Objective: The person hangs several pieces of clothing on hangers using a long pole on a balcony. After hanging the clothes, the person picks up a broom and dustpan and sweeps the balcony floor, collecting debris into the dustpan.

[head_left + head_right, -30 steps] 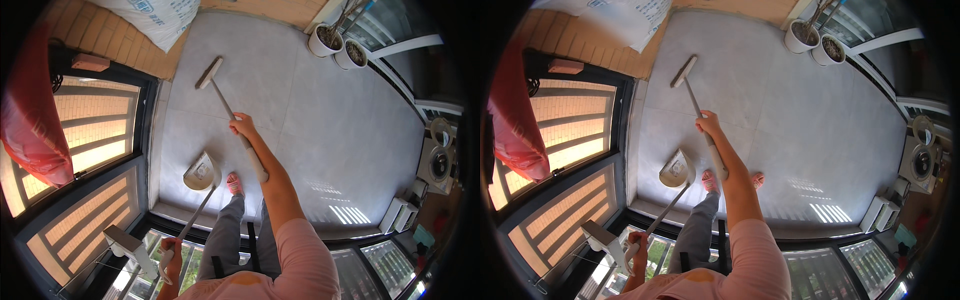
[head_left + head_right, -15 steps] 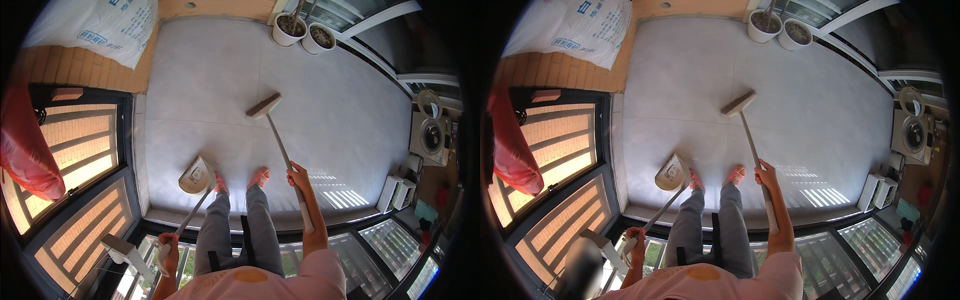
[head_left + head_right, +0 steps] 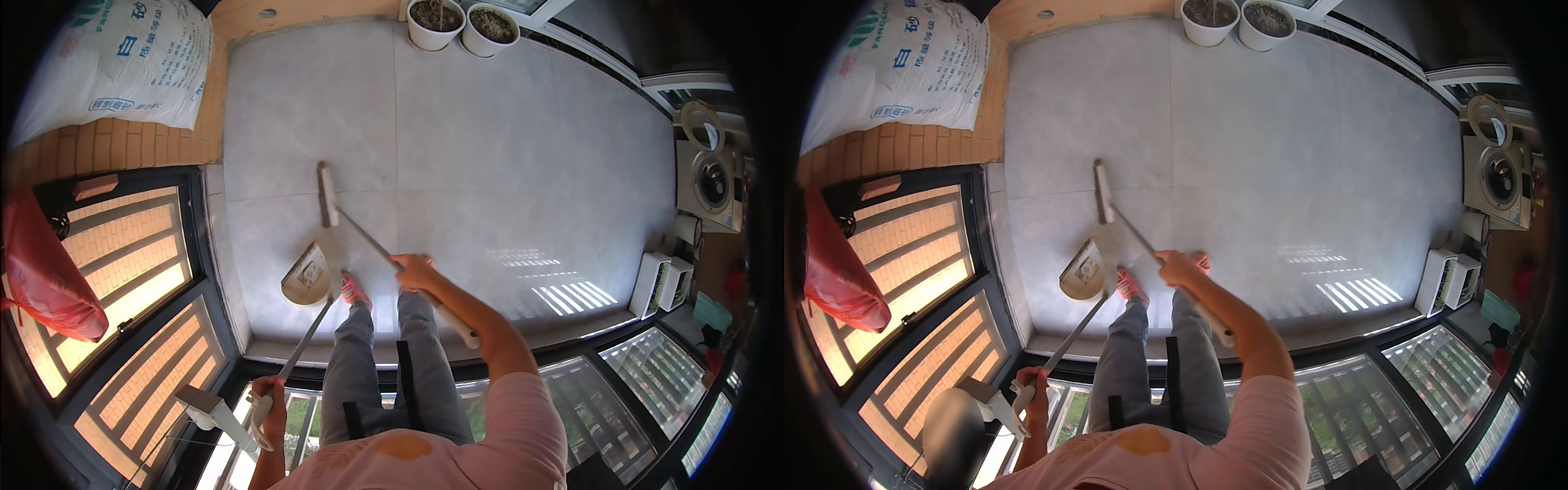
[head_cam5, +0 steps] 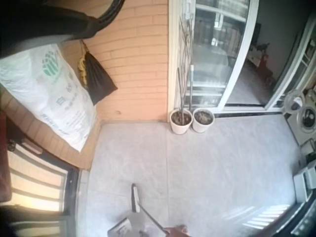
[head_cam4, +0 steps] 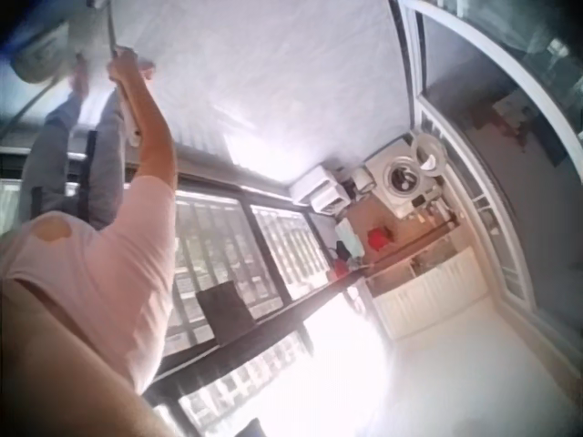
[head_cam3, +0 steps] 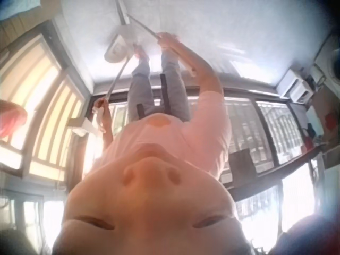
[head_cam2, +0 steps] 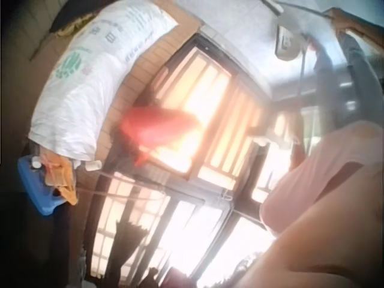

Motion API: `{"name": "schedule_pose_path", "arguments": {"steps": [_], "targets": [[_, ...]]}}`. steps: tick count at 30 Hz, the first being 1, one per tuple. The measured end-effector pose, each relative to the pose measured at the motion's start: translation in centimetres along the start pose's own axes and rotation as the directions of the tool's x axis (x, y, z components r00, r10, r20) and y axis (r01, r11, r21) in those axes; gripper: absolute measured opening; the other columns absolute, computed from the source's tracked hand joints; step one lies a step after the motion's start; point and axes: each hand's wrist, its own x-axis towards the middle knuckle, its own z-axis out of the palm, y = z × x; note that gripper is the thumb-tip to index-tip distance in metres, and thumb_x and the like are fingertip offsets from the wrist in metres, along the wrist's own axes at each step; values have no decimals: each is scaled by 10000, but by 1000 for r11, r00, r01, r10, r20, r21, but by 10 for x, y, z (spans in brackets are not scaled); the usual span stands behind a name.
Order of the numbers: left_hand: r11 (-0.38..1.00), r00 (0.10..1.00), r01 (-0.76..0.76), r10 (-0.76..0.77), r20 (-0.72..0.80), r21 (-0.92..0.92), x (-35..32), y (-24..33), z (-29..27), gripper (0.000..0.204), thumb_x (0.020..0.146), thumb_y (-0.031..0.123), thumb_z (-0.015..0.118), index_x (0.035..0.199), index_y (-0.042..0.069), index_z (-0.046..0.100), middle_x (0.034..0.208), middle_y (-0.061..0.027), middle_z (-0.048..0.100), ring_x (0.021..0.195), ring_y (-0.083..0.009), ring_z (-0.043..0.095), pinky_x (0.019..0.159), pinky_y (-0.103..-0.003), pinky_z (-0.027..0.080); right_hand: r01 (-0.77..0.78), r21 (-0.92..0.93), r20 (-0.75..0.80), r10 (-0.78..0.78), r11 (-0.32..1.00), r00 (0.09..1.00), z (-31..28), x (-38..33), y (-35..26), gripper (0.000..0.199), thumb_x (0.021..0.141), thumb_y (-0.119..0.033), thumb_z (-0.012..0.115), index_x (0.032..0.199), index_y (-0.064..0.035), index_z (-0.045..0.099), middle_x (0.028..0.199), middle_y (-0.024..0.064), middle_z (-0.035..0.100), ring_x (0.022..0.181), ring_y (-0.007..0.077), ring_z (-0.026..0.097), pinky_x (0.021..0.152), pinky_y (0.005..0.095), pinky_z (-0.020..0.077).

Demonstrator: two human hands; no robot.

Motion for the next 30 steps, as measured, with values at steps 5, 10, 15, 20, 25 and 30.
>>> {"name": "schedule_pose_path", "arguments": {"steps": [5,10,15,20,25,30], "targets": [[998,1000,27,-28,-10,-48,0,9,6,135,813,49,554,875,60,434,820,-47,545,733,-102,502,683,-218,405,-110,120,-161,128,987,979,-88,-32,68,456,684,-32,492,1136,-81,526,731,173,607,457,202,575,406,297,479],[1000,1000,0,0,-19,28,4,4,12,138,805,45,565,868,63,444,817,-47,542,733,-96,497,671,-216,403,-143,141,-155,164,980,974,-141,-88,71,504,723,-33,495,1222,-61,432,618,112,579,436,145,542,417,262,468],[997,994,-72,75,-74,40,15,12,17,110,799,83,583,832,67,479,738,-22,535,609,-68,476,523,-187,381,-120,11,8,120,993,993,-111,-128,65,492,752,-73,519,1233,-132,436,598,94,578,442,116,526,434,250,455],[996,993,-76,79,-92,38,16,14,21,107,804,130,582,820,81,488,762,-6,541,618,-60,477,506,-177,380,-60,-176,147,87,982,985,-91,-106,93,518,698,-38,478,1210,-115,460,662,133,595,484,162,559,461,284,476],[994,988,-71,82,-135,83,16,0,7,122,808,150,578,797,77,481,743,-5,520,586,-69,458,497,-181,370,-105,-200,-38,99,974,994,-146,-97,109,513,685,-13,466,1194,-78,469,729,160,609,506,175,579,462,273,488],[1000,970,-5,4,-242,-7,16,-5,-3,143,793,151,598,793,73,479,702,1,475,553,-66,440,485,-189,366,-128,-111,-59,122,985,991,-176,-132,73,512,728,-24,478,1233,-79,422,623,114,580,444,155,534,424,259,449]]}}
